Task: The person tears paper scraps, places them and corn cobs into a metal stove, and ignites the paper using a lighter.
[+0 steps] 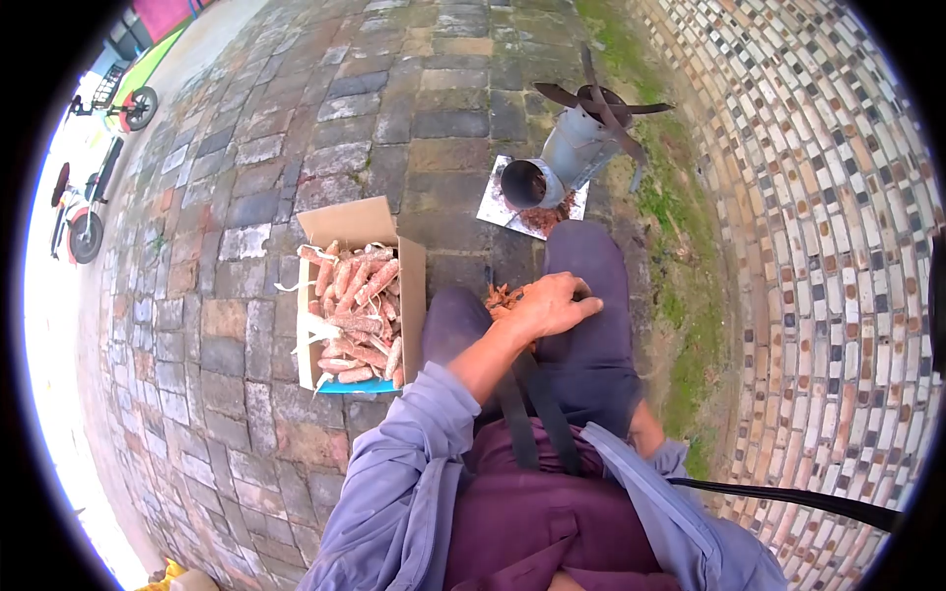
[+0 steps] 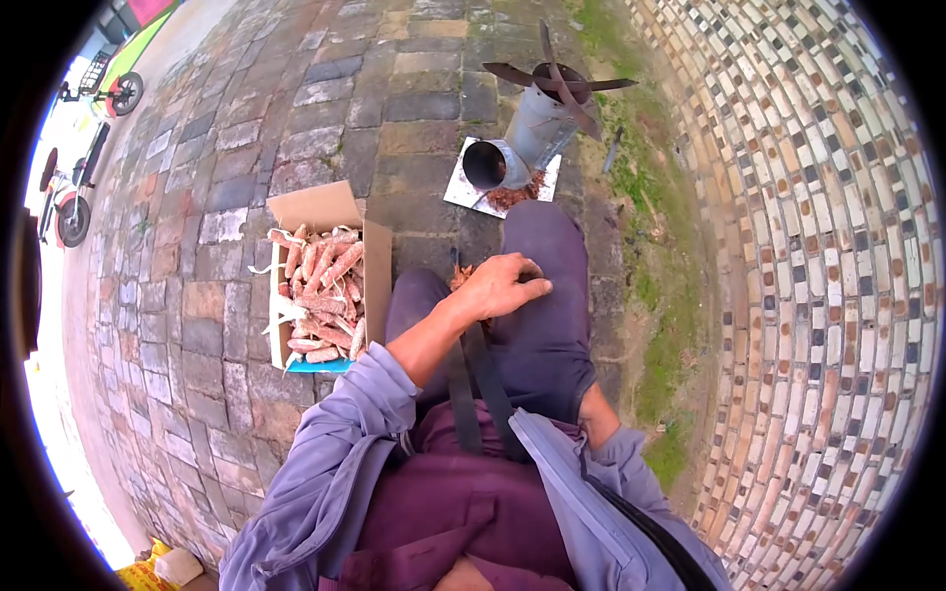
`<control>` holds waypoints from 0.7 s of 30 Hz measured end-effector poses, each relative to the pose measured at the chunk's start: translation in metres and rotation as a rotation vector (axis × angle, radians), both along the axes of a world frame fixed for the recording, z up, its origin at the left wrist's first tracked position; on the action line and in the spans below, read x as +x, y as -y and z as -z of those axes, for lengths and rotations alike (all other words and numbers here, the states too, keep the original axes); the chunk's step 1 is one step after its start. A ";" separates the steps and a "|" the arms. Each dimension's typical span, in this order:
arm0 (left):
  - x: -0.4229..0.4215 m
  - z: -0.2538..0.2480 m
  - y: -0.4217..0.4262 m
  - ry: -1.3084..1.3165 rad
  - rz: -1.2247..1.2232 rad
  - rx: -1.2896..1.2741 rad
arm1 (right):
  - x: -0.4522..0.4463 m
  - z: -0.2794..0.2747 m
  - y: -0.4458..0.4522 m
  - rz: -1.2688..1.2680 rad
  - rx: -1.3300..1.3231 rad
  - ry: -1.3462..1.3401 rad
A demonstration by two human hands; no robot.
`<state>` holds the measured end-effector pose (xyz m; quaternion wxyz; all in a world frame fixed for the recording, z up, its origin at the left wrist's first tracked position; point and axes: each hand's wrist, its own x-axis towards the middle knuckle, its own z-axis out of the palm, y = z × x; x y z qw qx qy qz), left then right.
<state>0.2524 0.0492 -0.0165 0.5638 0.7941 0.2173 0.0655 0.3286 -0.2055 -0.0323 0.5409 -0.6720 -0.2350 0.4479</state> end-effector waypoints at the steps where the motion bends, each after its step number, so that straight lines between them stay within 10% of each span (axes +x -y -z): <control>1: 0.001 0.000 0.000 0.003 -0.009 0.043 | 0.001 0.000 0.001 0.002 0.002 -0.024; 21: 0.031 -0.016 0.023 0.020 0.095 0.460 | 0.020 -0.010 0.020 0.012 -0.023 -0.370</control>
